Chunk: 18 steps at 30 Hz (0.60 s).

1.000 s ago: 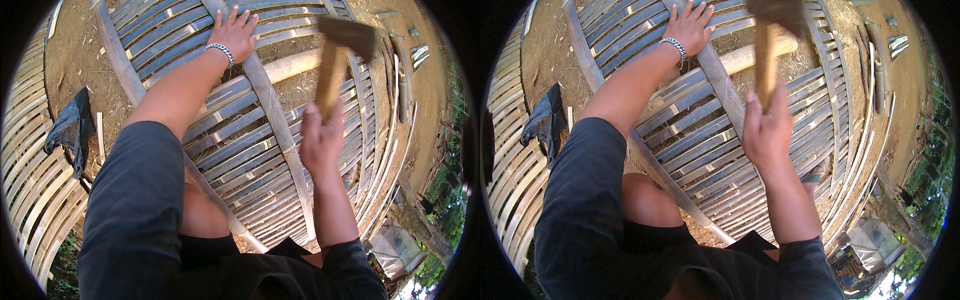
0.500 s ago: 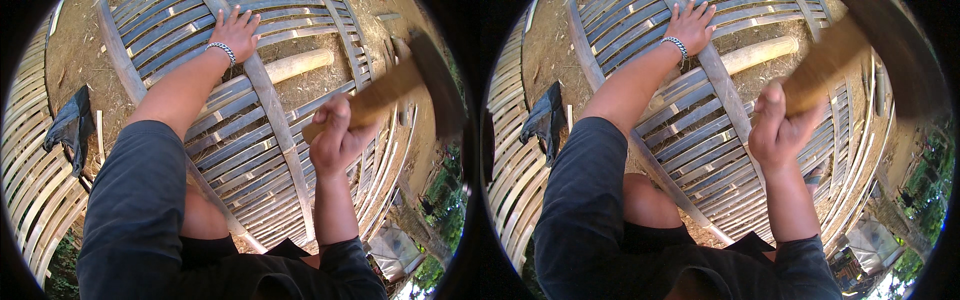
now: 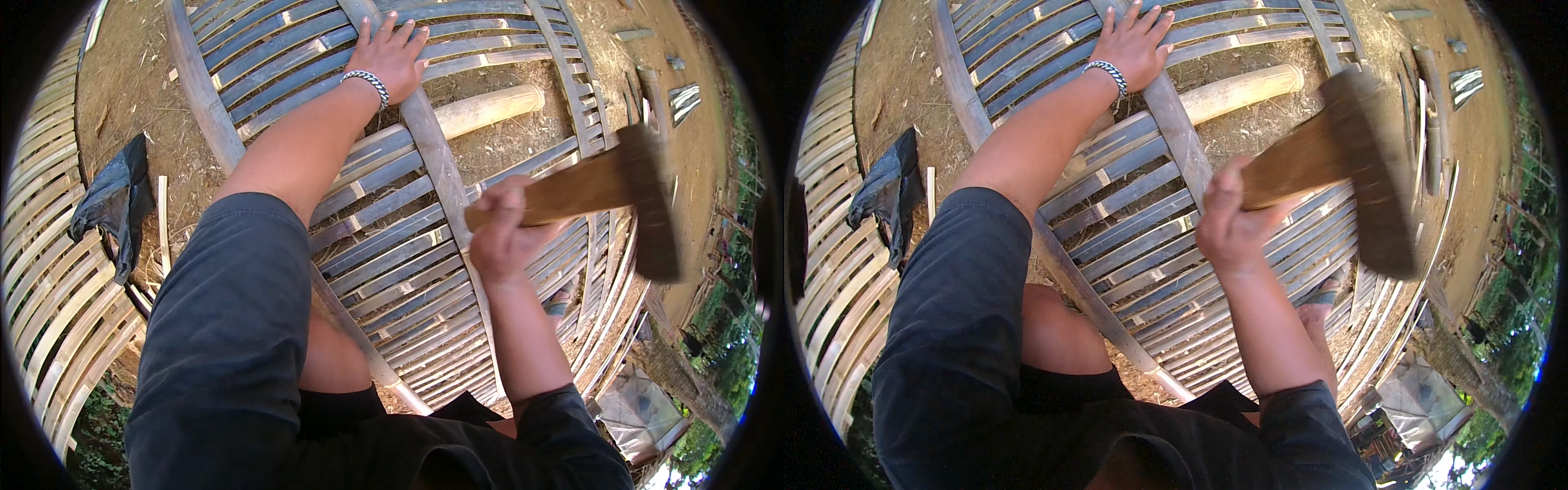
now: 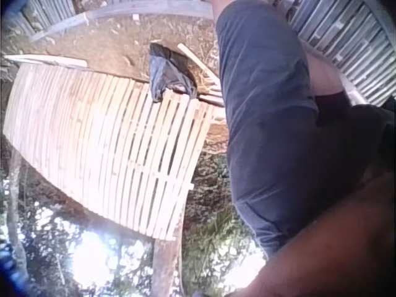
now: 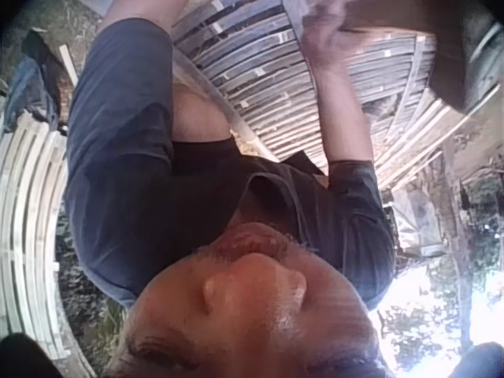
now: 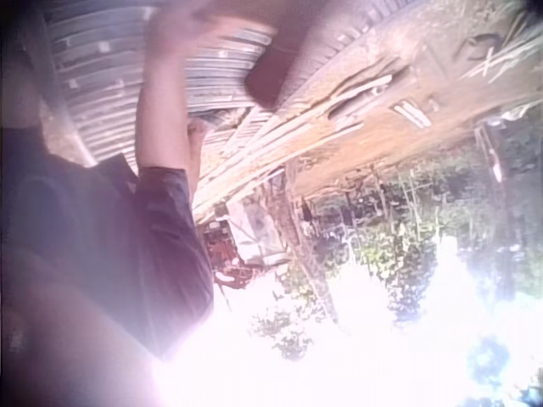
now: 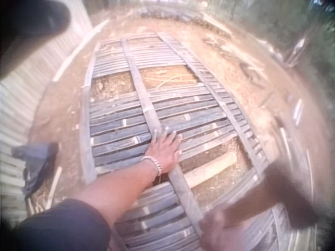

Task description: The person is assembling a bamboo lattice structure on the ground, positioning a horizontal bamboo piece and using a hammer to drive it into place. They also move small bamboo offcuts aside.

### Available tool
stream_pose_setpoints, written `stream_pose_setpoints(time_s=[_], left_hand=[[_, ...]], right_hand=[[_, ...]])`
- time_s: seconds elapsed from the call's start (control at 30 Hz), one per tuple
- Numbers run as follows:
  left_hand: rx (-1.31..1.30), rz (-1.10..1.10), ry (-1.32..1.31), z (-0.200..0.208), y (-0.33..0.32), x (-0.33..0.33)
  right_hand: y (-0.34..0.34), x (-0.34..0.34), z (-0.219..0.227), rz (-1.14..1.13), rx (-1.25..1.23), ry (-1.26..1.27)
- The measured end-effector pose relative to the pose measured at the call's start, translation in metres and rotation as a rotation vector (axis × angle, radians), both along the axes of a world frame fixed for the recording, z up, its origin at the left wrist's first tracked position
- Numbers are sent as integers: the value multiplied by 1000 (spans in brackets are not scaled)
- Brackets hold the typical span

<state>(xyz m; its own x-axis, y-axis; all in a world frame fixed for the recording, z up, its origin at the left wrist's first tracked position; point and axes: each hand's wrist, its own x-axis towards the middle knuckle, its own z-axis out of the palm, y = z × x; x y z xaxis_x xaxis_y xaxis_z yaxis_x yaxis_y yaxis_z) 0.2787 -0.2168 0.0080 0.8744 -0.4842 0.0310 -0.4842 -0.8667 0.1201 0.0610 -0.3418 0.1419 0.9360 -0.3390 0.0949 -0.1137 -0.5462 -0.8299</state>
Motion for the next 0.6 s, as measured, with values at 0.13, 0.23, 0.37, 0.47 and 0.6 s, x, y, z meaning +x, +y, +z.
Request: stream_pose_setpoints(time_s=[0.13, 0.23, 0.37, 0.47, 0.6], left_hand=[[8, -4, 34, 2, -5, -3], [1, 20, -29, -7, -4, 5], [28, 17, 39, -8, -7, 5], [-232, 39, 178, -4, 13, 17], [-674, 89, 199, 14, 85, -14]], right_hand=[[-10, -49, -61, 228, -351, 412], [-7, -57, -58, 178, -173, 641], [-18, -75, -53, -14, -136, 661], [-31, -82, -68, -98, -152, 574], [-52, -83, -72, -171, -210, 604]])
